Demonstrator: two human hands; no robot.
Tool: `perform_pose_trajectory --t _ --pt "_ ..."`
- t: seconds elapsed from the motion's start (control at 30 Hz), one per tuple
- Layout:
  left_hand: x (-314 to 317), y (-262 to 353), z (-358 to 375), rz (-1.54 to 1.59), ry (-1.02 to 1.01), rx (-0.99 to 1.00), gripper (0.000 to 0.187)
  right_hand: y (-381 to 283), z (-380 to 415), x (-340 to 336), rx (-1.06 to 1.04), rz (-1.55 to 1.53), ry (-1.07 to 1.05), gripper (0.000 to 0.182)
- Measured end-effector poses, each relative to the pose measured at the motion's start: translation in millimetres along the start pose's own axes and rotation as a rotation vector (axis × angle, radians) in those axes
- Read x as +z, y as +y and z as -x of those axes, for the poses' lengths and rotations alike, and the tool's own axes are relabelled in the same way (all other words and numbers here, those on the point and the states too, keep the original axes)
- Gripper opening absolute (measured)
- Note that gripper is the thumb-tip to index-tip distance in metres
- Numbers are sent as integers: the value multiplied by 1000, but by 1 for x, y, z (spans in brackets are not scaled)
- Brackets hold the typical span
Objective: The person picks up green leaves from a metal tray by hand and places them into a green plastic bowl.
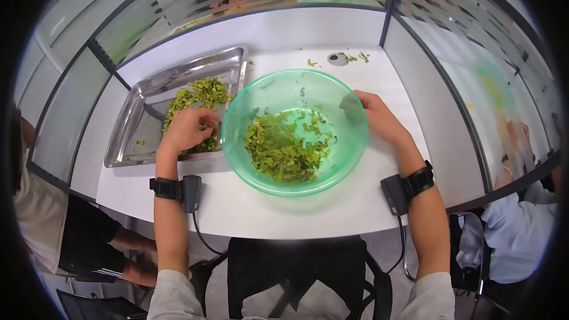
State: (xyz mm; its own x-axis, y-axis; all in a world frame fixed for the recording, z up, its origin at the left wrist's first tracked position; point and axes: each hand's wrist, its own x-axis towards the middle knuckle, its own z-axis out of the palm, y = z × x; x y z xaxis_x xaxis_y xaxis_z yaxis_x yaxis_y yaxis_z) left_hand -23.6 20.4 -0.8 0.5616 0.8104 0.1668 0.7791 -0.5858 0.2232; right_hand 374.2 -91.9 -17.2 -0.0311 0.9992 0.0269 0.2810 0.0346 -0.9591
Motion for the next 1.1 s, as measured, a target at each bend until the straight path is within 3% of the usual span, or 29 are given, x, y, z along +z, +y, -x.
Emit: perform_pose_trajectory --t 0.17,0.37,0.4,0.47,0.5,0.6,0.63,0.8,0.87,0.93,1.0,1.03,1.07,1.1 --pt "-6 -1 1 152 43 -57 26 2 -1 -1 1 21 -3 26" --pt "-22 18 0 300 322 -30 17 2 -2 -2 -3 38 -3 28" --pt "-23 23 0 301 318 -29 17 3 -2 -2 -5 36 -8 29" --pt "-26 34 3 630 241 116 16 3 -2 -3 -1 41 0 29" --pt "-30 44 5 675 146 229 16 3 -2 -2 -2 48 7 29" --pt "-30 49 6 672 -18 323 17 3 -2 1 3 19 22 29" --pt "-24 45 5 748 51 285 14 7 -4 0 8 -10 15 30" --pt "-23 19 0 667 251 143 9 5 -3 -1 12 -4 2 30" --pt "-21 14 -3 686 339 -20 9 6 -4 -1 8 -5 -12 31" --pt "-14 0 -8 592 359 -16 16 6 -4 -1 0 -4 -6 31" --pt "6 -18 -12 129 455 203 28 4 -2 0 2 -2 1 31" --pt "14 -24 -12 143 397 259 39 3 -2 1 7 2 9 31" --pt "13 -21 -11 140 400 259 39 3 -2 1 3 2 9 31" --pt "12 -17 -8 109 258 184 40 4 -3 0 7 7 7 31"
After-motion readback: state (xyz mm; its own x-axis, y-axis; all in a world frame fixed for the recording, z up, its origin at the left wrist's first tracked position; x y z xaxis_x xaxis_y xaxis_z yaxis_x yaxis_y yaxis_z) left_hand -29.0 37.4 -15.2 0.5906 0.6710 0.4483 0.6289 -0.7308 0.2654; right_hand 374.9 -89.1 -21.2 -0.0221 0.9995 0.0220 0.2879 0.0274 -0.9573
